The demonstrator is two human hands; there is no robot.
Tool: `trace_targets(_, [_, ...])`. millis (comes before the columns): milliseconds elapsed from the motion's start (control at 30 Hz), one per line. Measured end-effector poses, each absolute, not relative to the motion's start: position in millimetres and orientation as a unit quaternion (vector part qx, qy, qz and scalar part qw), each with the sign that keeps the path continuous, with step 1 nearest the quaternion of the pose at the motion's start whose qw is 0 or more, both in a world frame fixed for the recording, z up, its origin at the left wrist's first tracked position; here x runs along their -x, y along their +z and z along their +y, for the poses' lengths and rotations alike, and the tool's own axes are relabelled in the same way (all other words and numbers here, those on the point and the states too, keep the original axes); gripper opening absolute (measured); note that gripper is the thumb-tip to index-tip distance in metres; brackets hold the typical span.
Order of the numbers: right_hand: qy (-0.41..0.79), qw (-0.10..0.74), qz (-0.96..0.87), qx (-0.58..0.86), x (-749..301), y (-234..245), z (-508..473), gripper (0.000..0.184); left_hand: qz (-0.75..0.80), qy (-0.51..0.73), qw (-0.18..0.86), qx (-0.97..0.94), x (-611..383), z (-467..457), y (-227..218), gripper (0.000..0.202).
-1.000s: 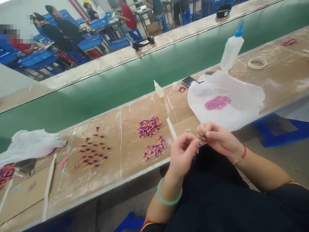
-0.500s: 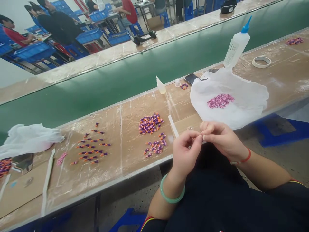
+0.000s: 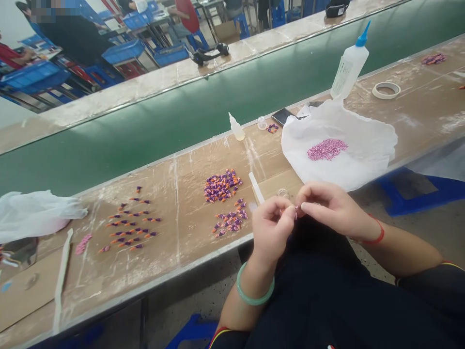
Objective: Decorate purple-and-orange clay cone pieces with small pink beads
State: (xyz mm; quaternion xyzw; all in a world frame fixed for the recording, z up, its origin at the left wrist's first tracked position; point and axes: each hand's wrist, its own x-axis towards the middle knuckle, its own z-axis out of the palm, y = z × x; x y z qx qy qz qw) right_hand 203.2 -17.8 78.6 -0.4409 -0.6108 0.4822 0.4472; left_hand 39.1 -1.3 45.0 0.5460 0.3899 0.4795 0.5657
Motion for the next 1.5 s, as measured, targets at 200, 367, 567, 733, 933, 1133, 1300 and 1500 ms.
trace_targets(200, [0.428,0.414,-0.657,0.463,-201.3,85.0,-14.8,0.01,0.401,0.453,0.555,-0.571,-35.4,-1.2,52.3,0.017])
trace_targets(367, [0.46,0.413,-0.645,0.449,-198.2,81.6,-13.4,0.01,0.383,0.442,0.59,-0.556,-31.1,-0.2,47.4,0.019])
trace_targets(567, [0.49,0.372,-0.651,0.445,-202.4,84.0,-4.7,0.012,0.383,0.457,0.619,-0.51,-13.9,0.5,34.0,0.027])
trace_targets(733, [0.257,0.245,-0.817,0.454,-214.3,73.8,27.2,0.015,0.416,0.424,0.633,-0.497,5.2,-1.9,20.6,0.028])
trace_targets(933, [0.043,-0.046,-0.916,0.397,-208.7,62.5,55.8,0.018,0.454,0.407,0.642,-0.466,11.8,-6.8,14.3,0.024])
trace_targets(1133, [-0.032,-0.161,-0.932,0.322,-193.3,75.4,58.5,0.014,0.449,0.404,0.649,-0.463,12.8,-3.8,16.1,0.021])
trace_targets(1300, [-0.05,-0.214,-0.929,0.3,-188.3,80.7,57.0,0.023,0.447,0.44,0.611,-0.483,13.2,-2.4,11.9,0.017])
trace_targets(1500, [-0.04,-0.178,-0.936,0.302,-191.7,76.6,57.8,0.023,0.441,0.446,0.64,-0.444,12.8,-3.4,11.4,0.023])
